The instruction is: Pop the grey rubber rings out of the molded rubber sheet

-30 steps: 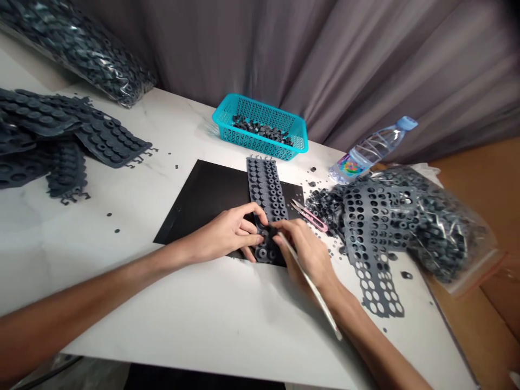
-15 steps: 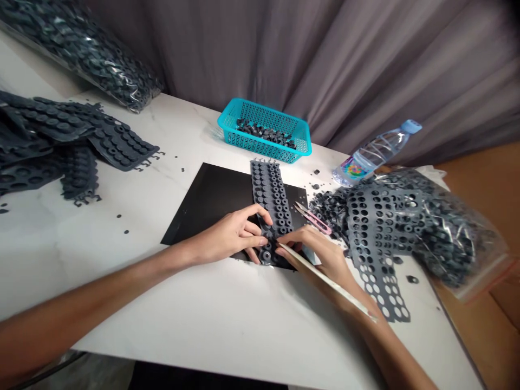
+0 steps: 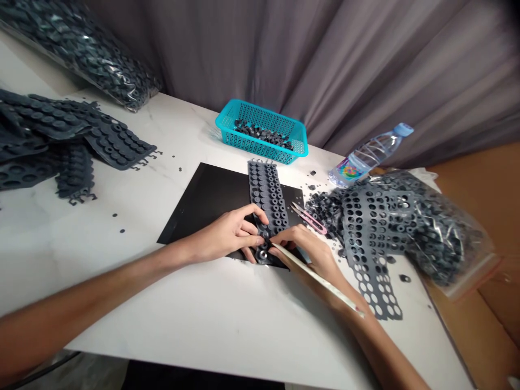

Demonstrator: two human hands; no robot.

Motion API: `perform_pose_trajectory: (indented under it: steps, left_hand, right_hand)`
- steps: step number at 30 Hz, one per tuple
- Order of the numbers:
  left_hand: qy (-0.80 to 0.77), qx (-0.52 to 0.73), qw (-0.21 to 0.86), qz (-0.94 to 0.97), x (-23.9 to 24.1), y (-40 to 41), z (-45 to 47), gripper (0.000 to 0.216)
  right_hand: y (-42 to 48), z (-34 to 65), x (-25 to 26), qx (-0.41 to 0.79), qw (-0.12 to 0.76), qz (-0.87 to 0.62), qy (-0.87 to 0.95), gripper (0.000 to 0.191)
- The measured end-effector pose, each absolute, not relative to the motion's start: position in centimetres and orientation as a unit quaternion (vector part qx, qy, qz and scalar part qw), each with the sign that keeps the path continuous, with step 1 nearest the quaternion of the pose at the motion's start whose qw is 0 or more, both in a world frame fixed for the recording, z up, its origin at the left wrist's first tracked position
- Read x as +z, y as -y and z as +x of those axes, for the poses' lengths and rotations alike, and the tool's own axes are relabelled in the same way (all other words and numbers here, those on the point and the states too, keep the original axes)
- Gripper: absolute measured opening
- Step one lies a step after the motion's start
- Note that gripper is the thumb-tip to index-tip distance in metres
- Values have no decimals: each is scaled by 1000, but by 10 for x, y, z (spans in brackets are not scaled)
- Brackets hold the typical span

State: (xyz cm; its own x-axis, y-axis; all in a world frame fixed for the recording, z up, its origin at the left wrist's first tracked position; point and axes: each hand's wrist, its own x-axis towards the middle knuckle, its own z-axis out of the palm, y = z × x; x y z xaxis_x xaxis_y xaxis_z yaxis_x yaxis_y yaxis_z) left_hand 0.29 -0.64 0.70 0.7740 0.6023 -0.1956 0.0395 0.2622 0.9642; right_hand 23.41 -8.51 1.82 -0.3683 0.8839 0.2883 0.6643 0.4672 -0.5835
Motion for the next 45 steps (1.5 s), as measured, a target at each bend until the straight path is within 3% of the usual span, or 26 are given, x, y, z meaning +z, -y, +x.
perform_pose_trajectory:
  steps: [6,12,17,22,26,32,39,45]
  left_hand:
    - [-264,195,742,585,2,6,3,31]
    - [-282,187,735,588,6,6,3,31]
    - [-280,191,729,595,4,6,4,29]
    - [-284,197,731,588,2,8,4,31]
    - [-284,189,731,592,4,9,1,32]
    - [-285,168,708,624,11,9,-3,34]
    - [-290,163,691,642,18,8,-3,33]
    - [-347,184,647,654,17,19,7,31]
  right_hand:
    - [80,234,11,131,269,-453,840,25]
    - [75,236,7,52,241,-420,874,22]
    - [80,229,7,60,243,-462,851,19]
    - [84,223,8,133,301,-553,765,20]
    - [77,250,6,100,384,-680,617,27]
    - [69,301,7,32,279,-744,607,31]
    - [77,270,23,135,311,-650,680,16]
    - [85,254,30,234,306,-588,711,21]
